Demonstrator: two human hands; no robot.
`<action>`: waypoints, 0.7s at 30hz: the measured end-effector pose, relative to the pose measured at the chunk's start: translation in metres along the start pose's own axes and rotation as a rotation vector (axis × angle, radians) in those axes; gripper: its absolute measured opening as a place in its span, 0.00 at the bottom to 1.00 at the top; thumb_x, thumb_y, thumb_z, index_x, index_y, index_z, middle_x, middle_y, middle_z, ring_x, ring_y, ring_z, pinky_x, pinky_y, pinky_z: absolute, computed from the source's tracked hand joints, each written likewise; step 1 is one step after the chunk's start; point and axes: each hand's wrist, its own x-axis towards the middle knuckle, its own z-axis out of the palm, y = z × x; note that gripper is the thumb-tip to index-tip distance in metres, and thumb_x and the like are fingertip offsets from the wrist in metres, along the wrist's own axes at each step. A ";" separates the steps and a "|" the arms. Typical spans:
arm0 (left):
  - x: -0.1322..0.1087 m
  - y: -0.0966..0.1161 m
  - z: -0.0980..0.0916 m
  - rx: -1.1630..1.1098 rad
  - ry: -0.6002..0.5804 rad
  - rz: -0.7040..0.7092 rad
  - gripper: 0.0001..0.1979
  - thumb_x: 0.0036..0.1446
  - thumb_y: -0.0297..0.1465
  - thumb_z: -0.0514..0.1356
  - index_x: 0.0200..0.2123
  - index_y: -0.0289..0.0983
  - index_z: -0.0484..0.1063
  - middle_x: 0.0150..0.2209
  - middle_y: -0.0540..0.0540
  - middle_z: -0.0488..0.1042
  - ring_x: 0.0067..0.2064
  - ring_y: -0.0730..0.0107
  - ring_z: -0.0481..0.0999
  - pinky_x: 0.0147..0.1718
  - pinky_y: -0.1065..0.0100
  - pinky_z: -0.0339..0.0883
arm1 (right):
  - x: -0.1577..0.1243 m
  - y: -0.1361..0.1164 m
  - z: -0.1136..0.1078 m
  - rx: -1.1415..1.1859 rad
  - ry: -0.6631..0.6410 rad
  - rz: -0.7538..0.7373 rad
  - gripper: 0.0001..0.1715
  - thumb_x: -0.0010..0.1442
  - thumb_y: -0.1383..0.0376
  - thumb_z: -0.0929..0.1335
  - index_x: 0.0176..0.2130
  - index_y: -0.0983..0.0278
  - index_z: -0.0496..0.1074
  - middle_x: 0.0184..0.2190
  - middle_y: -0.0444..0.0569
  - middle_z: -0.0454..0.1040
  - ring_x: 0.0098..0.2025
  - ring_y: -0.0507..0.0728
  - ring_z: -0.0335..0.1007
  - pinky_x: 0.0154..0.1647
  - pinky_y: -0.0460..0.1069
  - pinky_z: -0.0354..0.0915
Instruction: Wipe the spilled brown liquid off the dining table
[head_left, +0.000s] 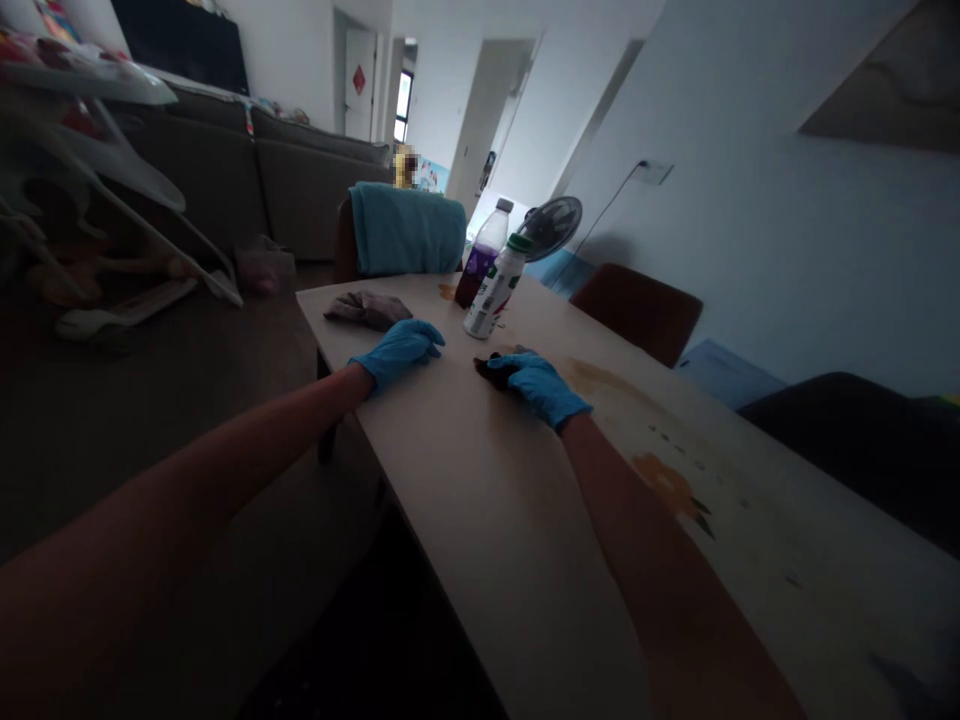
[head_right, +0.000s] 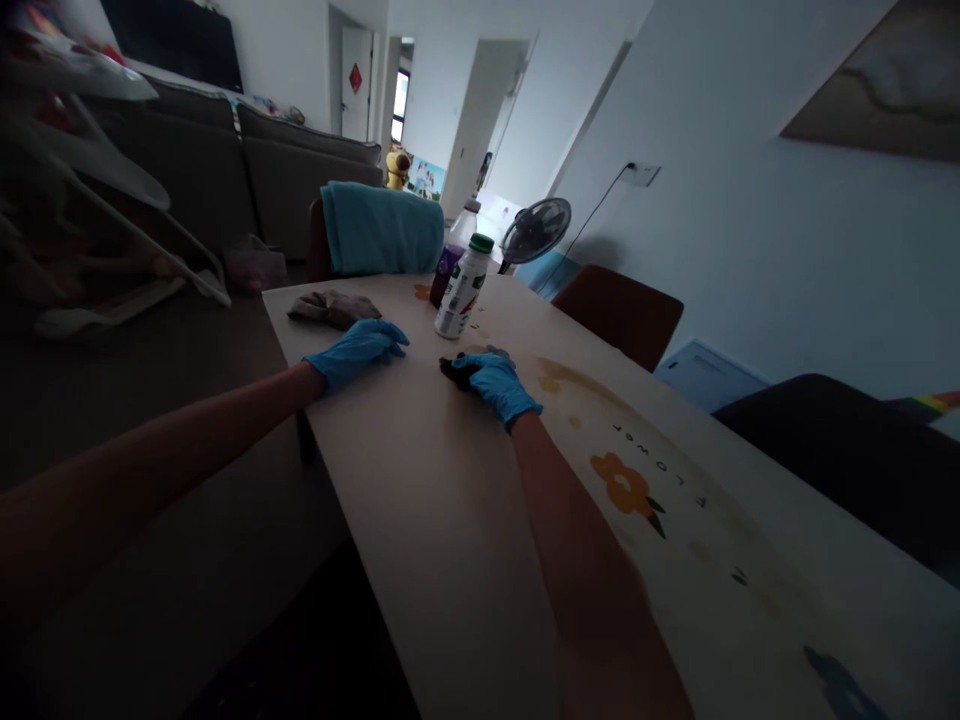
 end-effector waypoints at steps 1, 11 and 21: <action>-0.001 0.001 0.000 0.001 0.004 -0.001 0.15 0.50 0.20 0.60 0.40 0.32 0.82 0.35 0.39 0.84 0.35 0.66 0.79 0.39 0.66 0.73 | -0.008 -0.004 0.001 -0.002 -0.013 0.013 0.19 0.53 0.67 0.73 0.43 0.60 0.89 0.51 0.51 0.89 0.59 0.72 0.84 0.68 0.64 0.78; -0.003 0.007 0.003 0.023 0.040 -0.035 0.16 0.48 0.19 0.57 0.39 0.30 0.81 0.33 0.41 0.83 0.32 0.68 0.77 0.40 0.66 0.73 | -0.119 -0.036 -0.025 0.082 -0.282 -0.098 0.12 0.54 0.51 0.75 0.34 0.55 0.85 0.40 0.50 0.88 0.46 0.69 0.84 0.53 0.61 0.83; -0.007 0.011 0.006 0.022 0.063 -0.053 0.16 0.50 0.16 0.57 0.39 0.30 0.80 0.32 0.43 0.83 0.35 0.69 0.79 0.41 0.68 0.72 | -0.208 0.006 -0.093 0.009 -0.190 -0.039 0.21 0.64 0.43 0.75 0.32 0.54 0.85 0.36 0.53 0.86 0.39 0.68 0.84 0.51 0.61 0.82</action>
